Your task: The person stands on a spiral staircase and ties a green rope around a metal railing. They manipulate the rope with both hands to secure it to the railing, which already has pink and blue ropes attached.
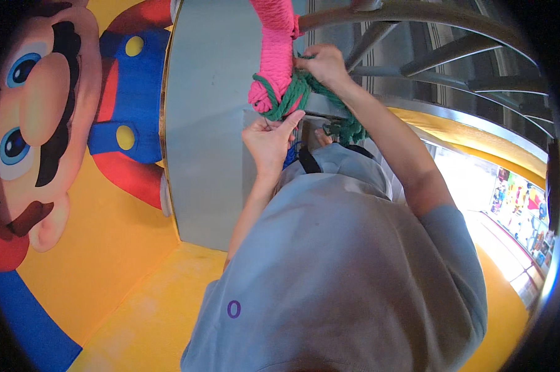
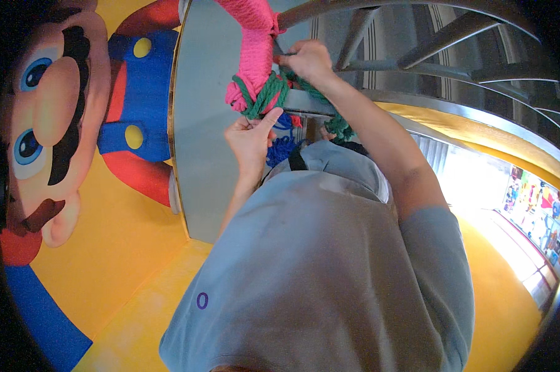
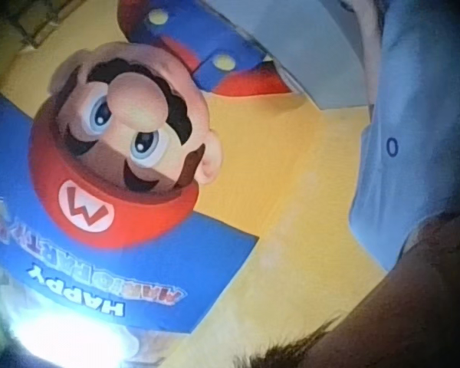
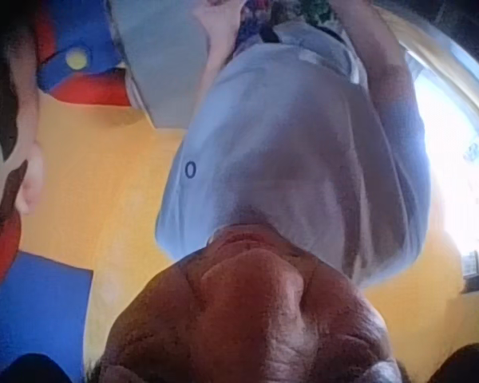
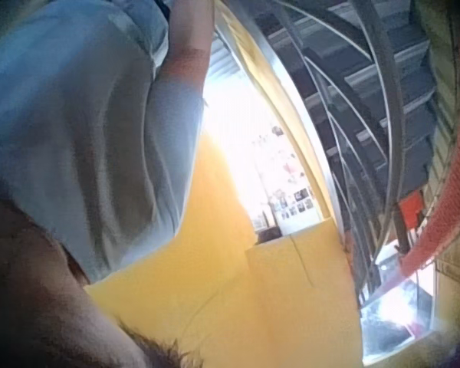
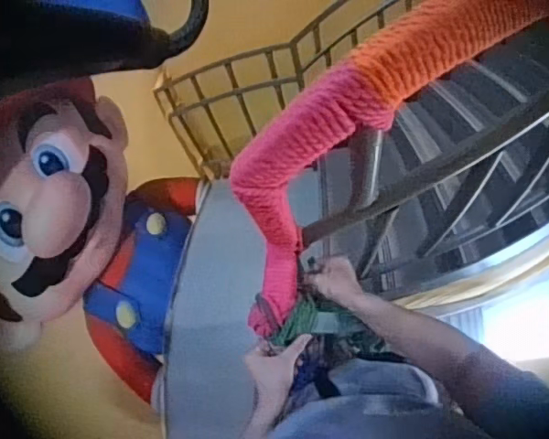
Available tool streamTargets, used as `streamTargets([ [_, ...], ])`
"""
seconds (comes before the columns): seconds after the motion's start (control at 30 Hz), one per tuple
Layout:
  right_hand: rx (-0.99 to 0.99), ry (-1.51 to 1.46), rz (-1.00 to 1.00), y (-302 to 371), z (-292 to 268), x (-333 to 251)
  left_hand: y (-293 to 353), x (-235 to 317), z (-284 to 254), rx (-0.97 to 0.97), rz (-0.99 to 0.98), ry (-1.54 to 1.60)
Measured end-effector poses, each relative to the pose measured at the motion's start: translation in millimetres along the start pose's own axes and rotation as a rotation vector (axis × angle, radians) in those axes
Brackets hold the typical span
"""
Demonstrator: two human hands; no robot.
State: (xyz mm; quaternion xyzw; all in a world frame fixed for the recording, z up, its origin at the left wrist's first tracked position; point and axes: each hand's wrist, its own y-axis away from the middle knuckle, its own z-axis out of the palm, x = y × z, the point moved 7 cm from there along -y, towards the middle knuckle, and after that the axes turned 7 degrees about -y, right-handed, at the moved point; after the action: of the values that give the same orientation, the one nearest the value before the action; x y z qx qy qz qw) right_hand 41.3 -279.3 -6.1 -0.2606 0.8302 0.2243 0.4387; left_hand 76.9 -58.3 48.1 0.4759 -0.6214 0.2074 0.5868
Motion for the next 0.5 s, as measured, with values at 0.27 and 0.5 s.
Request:
streamTargets([
  [0.27, -0.067, -0.032, 0.045, -13, 17, 10, 2, -6, 8, 0.0, 0.033, 0.144],
  [0.5, -0.045, 0.027, 0.249, -5, 5, 9, -2, -19, 11, -0.144, 0.078, 0.247],
])
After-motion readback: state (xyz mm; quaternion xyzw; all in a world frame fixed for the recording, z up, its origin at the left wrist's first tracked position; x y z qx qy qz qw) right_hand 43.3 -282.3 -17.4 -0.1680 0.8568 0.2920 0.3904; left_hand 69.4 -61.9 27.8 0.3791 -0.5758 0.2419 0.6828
